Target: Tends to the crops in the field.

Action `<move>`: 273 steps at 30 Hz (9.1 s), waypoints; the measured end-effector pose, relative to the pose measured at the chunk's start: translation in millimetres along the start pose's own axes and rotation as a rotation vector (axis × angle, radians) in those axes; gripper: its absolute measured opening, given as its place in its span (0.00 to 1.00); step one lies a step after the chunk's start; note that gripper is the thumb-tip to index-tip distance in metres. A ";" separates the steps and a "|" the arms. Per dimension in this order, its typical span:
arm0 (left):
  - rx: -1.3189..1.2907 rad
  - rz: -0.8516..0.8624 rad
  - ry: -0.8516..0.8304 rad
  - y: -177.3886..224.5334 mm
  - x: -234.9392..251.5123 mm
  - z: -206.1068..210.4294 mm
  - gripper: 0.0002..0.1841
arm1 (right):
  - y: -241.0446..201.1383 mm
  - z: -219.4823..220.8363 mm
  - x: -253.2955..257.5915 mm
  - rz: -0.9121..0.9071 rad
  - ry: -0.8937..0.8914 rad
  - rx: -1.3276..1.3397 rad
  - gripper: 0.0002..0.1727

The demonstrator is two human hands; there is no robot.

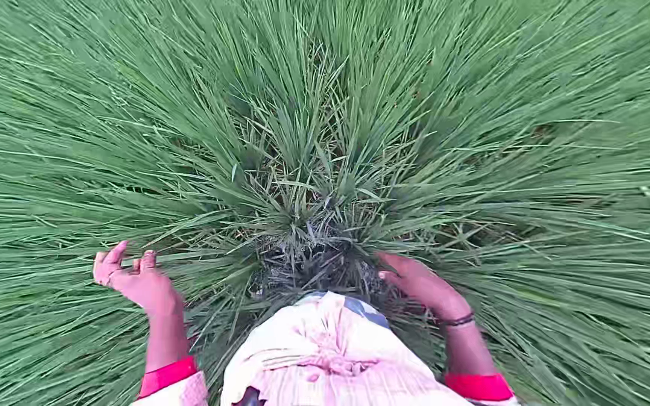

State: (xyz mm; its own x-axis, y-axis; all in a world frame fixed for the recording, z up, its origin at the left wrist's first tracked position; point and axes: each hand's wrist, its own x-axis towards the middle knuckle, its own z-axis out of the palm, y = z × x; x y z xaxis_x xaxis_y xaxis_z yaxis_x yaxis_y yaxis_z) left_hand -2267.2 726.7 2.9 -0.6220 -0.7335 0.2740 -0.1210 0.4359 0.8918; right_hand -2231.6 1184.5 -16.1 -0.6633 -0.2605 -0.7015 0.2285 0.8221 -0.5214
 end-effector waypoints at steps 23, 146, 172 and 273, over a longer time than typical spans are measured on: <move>-0.134 -0.212 0.316 -20.7 149.5 87.2 0.28 | -102.1 -107.4 130.1 0.010 -0.093 -0.157 0.29; 0.142 -0.336 0.872 -47.1 431.1 368.8 0.31 | -478.2 -584.9 676.6 -0.740 -0.125 -0.654 0.33; 0.298 -0.297 1.006 -12.6 403.6 331.4 0.28 | -543.1 -552.0 705.6 -0.867 -0.221 -0.699 0.27; 0.993 -0.170 -1.153 -718.8 522.6 626.3 0.32 | -295.3 23.3 1157.0 -0.288 -0.514 -0.798 0.43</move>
State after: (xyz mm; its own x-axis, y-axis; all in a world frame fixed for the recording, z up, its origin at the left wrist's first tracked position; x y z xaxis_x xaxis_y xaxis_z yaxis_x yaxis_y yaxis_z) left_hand -2989.8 356.7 -720.3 -0.7344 -0.2221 -0.6413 -0.4116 0.8971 0.1606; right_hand -3050.0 628.5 -685.1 -0.1857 -0.5363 -0.8234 -0.5649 0.7439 -0.3571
